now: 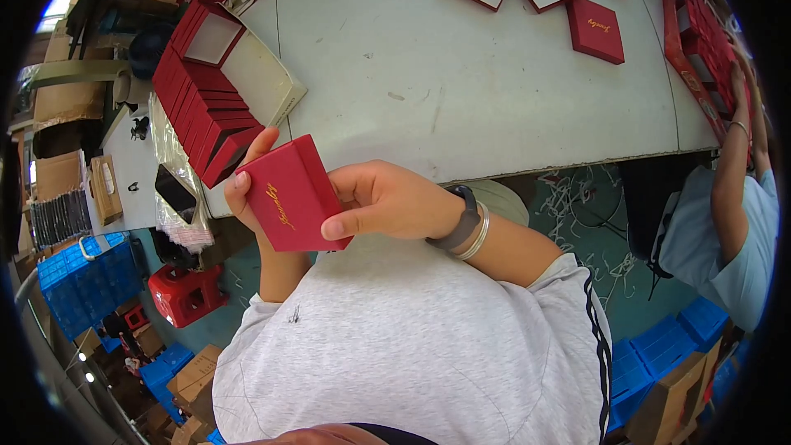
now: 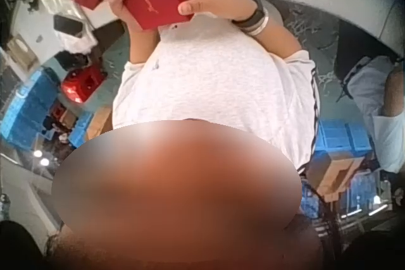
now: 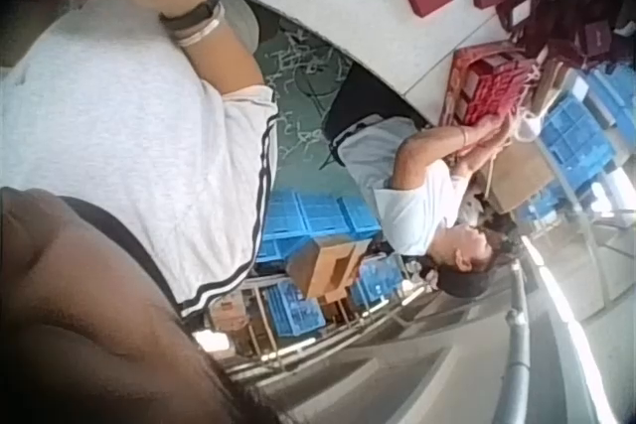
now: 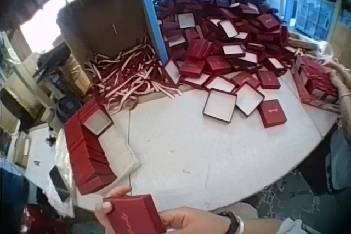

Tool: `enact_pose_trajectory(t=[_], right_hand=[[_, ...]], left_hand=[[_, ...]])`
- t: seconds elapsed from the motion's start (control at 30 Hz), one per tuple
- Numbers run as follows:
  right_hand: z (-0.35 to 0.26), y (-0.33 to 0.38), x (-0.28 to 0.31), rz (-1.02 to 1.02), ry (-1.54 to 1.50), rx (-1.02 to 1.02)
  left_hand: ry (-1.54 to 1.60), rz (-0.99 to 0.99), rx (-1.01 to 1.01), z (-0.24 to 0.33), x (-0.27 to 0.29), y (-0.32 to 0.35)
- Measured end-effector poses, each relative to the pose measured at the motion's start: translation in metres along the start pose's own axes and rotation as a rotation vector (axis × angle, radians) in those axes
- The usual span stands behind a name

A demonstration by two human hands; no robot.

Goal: Assembling and threading ribbons into red jewelry boxes at a factory workbench.

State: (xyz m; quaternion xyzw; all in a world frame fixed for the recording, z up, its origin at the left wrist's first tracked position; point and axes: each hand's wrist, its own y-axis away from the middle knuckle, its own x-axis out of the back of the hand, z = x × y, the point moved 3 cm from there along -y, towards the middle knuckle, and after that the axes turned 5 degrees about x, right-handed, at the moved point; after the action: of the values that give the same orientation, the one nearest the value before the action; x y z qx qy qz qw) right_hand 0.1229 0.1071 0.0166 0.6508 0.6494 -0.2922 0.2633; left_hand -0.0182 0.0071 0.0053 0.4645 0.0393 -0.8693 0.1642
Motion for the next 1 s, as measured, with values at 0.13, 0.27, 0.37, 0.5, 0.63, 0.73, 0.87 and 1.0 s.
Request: enact_pose_trajectory(t=[0.13, 0.27, 0.37, 0.5, 0.63, 0.73, 0.87, 1.0], right_hand=[[0.025, 0.004, 0.019, 0.037, -0.369, 0.13], [0.031, 0.009, 0.031, -0.05, -0.608, 0.305], [0.042, 0.011, 0.033, -0.048, -0.626, 0.32], [0.037, 0.001, 0.028, -0.014, -0.759, 0.302], [0.034, -0.006, 0.03, 0.1, -0.774, 0.22], [0.029, -0.013, 0.027, 0.08, -0.87, 0.208], [0.03, -0.021, 0.023, 0.184, -0.883, 0.207], [0.029, -0.023, 0.026, 0.151, -0.847, 0.258]], left_hand=[[-0.037, 0.026, -0.146, -0.008, -0.005, 0.004], [-0.031, -0.34, -0.158, -0.009, -0.008, 0.009], [-0.205, -0.29, -0.058, -0.017, -0.005, 0.014], [-0.371, -0.286, -0.048, -0.019, -0.016, 0.007], [-0.646, -0.227, -0.149, -0.021, -0.026, 0.003], [-0.698, -0.191, -0.206, -0.024, -0.025, 0.001], [-0.883, -0.015, -0.275, -0.023, -0.022, 0.001], [-0.814, -0.092, -0.264, -0.015, -0.018, -0.001]])
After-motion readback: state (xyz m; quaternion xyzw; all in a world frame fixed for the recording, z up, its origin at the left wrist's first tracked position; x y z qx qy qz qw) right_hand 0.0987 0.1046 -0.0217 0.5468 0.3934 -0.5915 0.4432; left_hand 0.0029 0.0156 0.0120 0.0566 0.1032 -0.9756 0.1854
